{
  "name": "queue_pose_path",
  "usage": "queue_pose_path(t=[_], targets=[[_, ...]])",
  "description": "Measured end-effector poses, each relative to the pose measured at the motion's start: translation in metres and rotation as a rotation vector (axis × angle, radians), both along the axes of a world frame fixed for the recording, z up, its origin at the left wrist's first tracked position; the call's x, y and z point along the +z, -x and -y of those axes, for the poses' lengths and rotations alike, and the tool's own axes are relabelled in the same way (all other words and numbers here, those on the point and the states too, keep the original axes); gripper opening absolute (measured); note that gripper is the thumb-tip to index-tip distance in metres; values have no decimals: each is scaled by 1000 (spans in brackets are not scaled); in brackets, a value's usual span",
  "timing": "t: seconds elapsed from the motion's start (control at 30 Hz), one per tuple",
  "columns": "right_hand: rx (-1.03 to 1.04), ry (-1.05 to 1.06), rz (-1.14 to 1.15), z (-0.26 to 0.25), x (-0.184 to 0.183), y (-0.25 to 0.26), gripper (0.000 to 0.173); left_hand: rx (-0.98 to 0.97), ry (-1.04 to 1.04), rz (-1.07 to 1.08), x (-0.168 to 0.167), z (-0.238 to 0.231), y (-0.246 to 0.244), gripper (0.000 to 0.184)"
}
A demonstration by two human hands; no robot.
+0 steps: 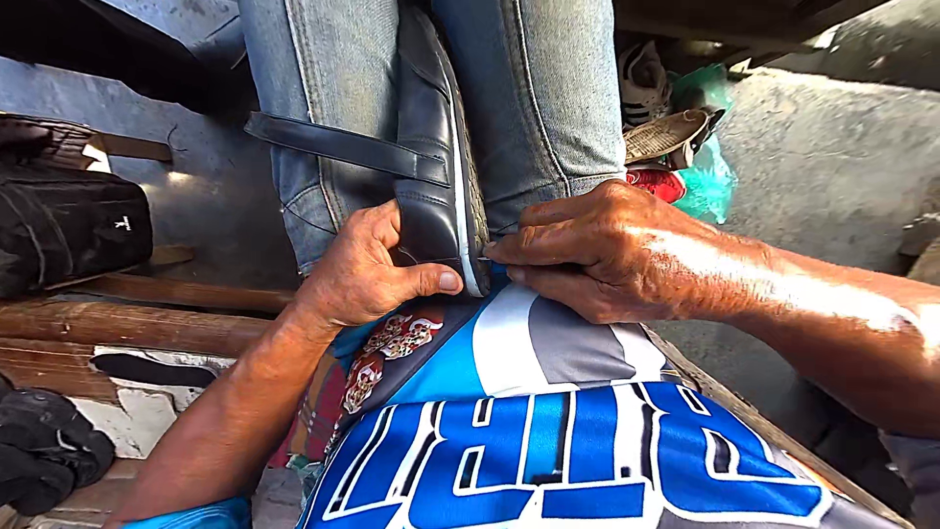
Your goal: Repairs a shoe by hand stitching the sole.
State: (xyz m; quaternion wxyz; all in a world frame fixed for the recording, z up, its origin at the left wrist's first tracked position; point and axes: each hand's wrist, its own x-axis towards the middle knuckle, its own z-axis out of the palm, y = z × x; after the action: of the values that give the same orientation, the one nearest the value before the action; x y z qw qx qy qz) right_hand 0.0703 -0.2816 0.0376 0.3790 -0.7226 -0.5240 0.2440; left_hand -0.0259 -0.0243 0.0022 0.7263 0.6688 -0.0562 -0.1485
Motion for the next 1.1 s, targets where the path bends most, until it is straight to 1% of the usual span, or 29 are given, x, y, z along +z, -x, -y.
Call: queue_pose_path(t=[0.1,0.3,0.47,0.5,0.6,0.63,0.67,0.7,0.77,0.83,0.9,0.97,1.1], targets=[[-17,16,3,-2,1,3,26,7,-10,-12,2,2,2,38],[-40,25,84,-10,0,6,22,16,-31,-7,1,1,-2,37],[-62,116,15,-15,4,8,19,25,-31,-13,-2,1,0,35],[-56,116,52,-16,4,8,18,24,-34,-9,-2,1,0,35],[6,56,269,-18,-1,13,16,19,-53,14,-4,0,1,35],[17,57,302,-19,-1,13,17,20,-56,16,-5,0,1,35],[13,70,286,-20,-1,13,17,17,-59,18,-5,0,0,35],[-2,96,222,-23,0,13,16,12,-64,30,-7,-1,0,35],[-52,184,39,-29,3,12,13,4,-71,47,-8,-1,-1,35],[-61,235,-14,-34,7,10,10,5,-66,51,-8,-1,0,36],[-50,180,13,-31,6,10,12,16,-50,30,-4,1,2,37],[-34,121,13,-25,7,7,15,22,23,-22,1,2,5,40],[-29,9,-84,-12,3,1,18,68,148,-99,4,5,11,41]])
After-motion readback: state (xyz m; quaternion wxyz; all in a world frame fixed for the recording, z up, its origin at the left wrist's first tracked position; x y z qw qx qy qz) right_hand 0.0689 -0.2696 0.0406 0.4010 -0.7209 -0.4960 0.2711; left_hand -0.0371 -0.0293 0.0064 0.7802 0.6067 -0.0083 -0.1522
